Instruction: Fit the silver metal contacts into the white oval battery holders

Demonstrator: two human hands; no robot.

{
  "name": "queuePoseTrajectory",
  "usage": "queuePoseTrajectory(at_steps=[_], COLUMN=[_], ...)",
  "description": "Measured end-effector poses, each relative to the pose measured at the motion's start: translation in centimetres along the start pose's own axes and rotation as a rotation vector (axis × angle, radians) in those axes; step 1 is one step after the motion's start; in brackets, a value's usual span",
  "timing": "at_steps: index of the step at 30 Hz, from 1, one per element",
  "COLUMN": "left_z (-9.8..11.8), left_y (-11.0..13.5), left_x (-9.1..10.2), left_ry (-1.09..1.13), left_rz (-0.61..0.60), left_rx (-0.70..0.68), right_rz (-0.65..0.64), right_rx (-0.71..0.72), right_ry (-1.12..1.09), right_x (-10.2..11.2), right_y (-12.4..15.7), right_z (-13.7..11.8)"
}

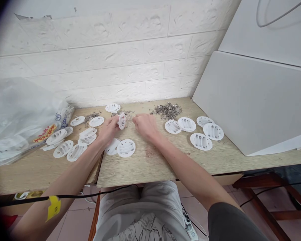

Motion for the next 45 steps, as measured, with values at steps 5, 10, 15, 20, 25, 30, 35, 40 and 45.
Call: queuePoseTrajectory(at_steps=[5, 10, 15, 20, 25, 30, 35, 40, 45], left_z=[0.1, 0.6, 0.7, 0.7, 0.6, 0.8, 1.4, 1.7, 1.5], left_y=[-0.2, -0.7, -0.7, -0.3, -0.3, -0.3, 0.0, 0.4, 0.3], left_x=[-0.1, -0.2, -0.5, -0.8, -0.1, 0.6, 0.5, 0.1, 0.3], left_ry=[0.036, 0.244, 0.356, 0.239, -0.104, -0.517, -0.715, -0.785, -0.625], left_rz=[-0.042, -0.046, -0.076, -0.105, -0.063, 0.005, 0.026, -0.05, -0.013], left_rx=[-0.009, 0.025, 0.06, 0.047, -0.124, -0.36, -0.601, -0.689, -0.484], right_rz=[-0.072, -0.242, -0.313, -0.249, -0.019, 0.252, 0.341, 0.362, 0.407], right_rx=[-0.171, -0.405, -0.433, -0.468, -0.452, -0.137, 0.142, 0.207, -0.005], right_ry=[-0.309, -1.019, -1.358, -1.419, -1.306, -0.919, -0.725, -0.752, -0.855], right_x=[-0.8, -1.4, -2.0, -2.9, -2.3, -0.9, -0.5, 0.1, 0.9], right_y=[-0.7, -0.9, -0.5, -0.4, -0.8, -0.7, 0.0, 0.4, -0.2], right_z=[1.4, 2.2, 0.5, -0.3, 0.8, 0.7, -0.7, -1.5, 0.2])
Point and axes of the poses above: each hand's wrist, its own y-axis away from the middle knuckle, its own x-axis out of the back of the hand, z = x × y, the point moved 3 cm from there along -y, towards the middle knuckle, and after that the axes turned 7 degrees about y, right-handed, at the moved point
